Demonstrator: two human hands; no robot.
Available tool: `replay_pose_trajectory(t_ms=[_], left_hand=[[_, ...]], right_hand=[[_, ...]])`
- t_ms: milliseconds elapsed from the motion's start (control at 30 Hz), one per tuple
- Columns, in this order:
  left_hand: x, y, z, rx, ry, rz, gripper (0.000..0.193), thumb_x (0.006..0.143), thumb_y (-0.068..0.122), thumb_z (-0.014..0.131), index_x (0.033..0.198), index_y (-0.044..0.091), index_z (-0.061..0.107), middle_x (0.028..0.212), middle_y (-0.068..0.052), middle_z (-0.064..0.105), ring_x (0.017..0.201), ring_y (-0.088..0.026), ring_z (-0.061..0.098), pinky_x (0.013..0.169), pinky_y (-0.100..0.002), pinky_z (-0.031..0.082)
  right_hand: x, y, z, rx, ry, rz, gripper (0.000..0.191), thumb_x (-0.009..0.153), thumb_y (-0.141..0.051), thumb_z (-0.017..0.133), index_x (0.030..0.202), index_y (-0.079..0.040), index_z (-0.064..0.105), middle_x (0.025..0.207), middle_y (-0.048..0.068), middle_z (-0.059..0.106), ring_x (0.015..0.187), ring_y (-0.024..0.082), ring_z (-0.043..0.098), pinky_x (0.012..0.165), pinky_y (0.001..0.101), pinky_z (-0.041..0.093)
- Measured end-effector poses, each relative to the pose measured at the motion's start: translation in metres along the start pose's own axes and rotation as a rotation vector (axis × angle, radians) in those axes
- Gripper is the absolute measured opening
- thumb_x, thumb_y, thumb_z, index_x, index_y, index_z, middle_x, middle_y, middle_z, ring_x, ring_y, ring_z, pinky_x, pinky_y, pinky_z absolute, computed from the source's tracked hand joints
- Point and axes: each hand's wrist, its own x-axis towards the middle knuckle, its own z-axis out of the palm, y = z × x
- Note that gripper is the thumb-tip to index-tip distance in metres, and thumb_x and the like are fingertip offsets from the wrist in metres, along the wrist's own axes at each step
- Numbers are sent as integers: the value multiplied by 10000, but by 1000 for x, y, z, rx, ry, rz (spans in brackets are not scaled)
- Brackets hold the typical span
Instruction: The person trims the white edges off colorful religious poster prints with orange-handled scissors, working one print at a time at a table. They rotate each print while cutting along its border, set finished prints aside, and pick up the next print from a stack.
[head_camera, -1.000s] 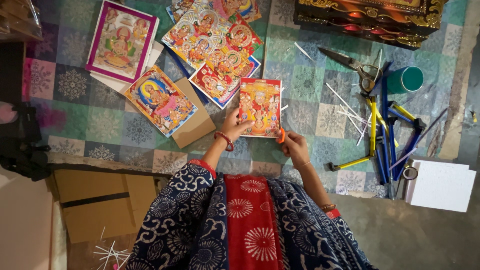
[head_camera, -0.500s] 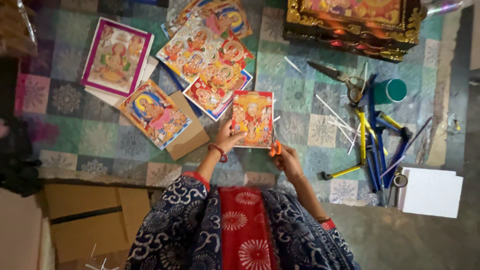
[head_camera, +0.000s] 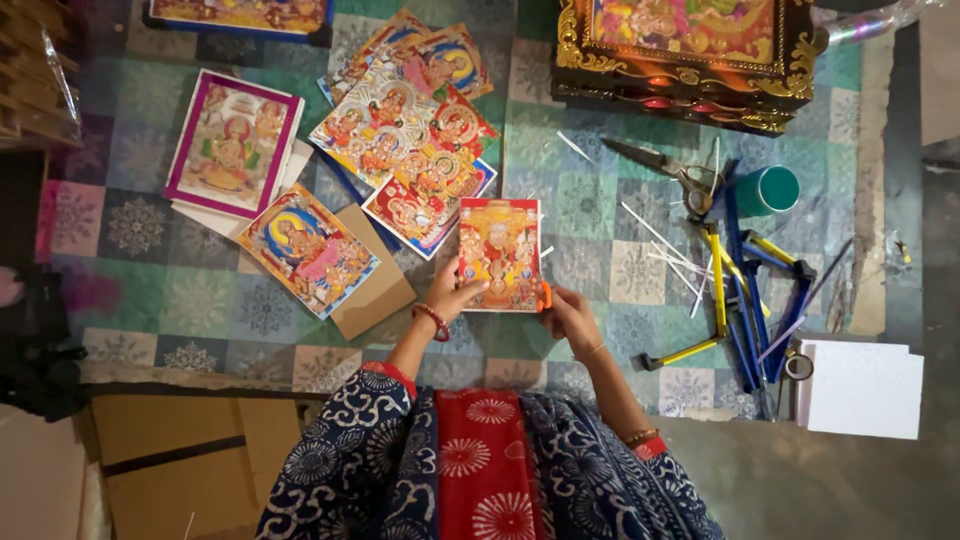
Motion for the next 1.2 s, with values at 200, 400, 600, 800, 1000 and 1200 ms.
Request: replay_pose_trajectory(t_ms=[200,400,600,800,1000,1200], left_hand=[[1,-1,0,-27,-17,71,558,884,123,785,1373,20,537,1234,-64,700,1085,-119,670,936,-308,558],[-1,-1,-3,75,-2,82,526,891,109,778,1354,9,551,1219,-75,711,1064,-116,669,932,-310,558],[0,-2,-1,18,1,83,549,892,97,779,1372,7,527,1231,-75,698,1073,-116,673,931,-306,563],[-1,-1,-2,19,-2,58,573,881,104,779,1381,6,516,1234,-75,696,1075,-119,675,926,-312,569],[0,-2,1,-19,0,91,574,889,85,768,1391,2,504,1257,-78,683,1104,-121,668,949,-315,563],[0,-3,1,42,35,68,538,901,59,765,1381,-2,530,1238,-87,702,1074,-132,685,933,-316,576]], right_hand=[[2,-3,6,-161,90,-12,328,957,-416,644,959,-99,731,659,-28,628,532,44,557,424,225,380],[0,-6,6,-224,108,-27,332,946,-389,668,977,-72,762,731,-5,683,560,59,576,422,238,378],[-2,-5,3,-329,154,-71,332,918,-369,689,1019,-62,764,787,-13,720,565,67,615,439,246,434],[0,-1,0,-299,169,-107,329,908,-337,713,1015,-31,770,786,12,723,566,82,611,467,250,447],[0,-3,0,-298,145,-128,335,912,-335,728,1001,-16,780,781,24,740,592,71,604,520,247,489],[-5,-7,0,-348,156,-65,345,900,-349,727,999,-24,790,792,40,744,576,85,588,496,269,451]])
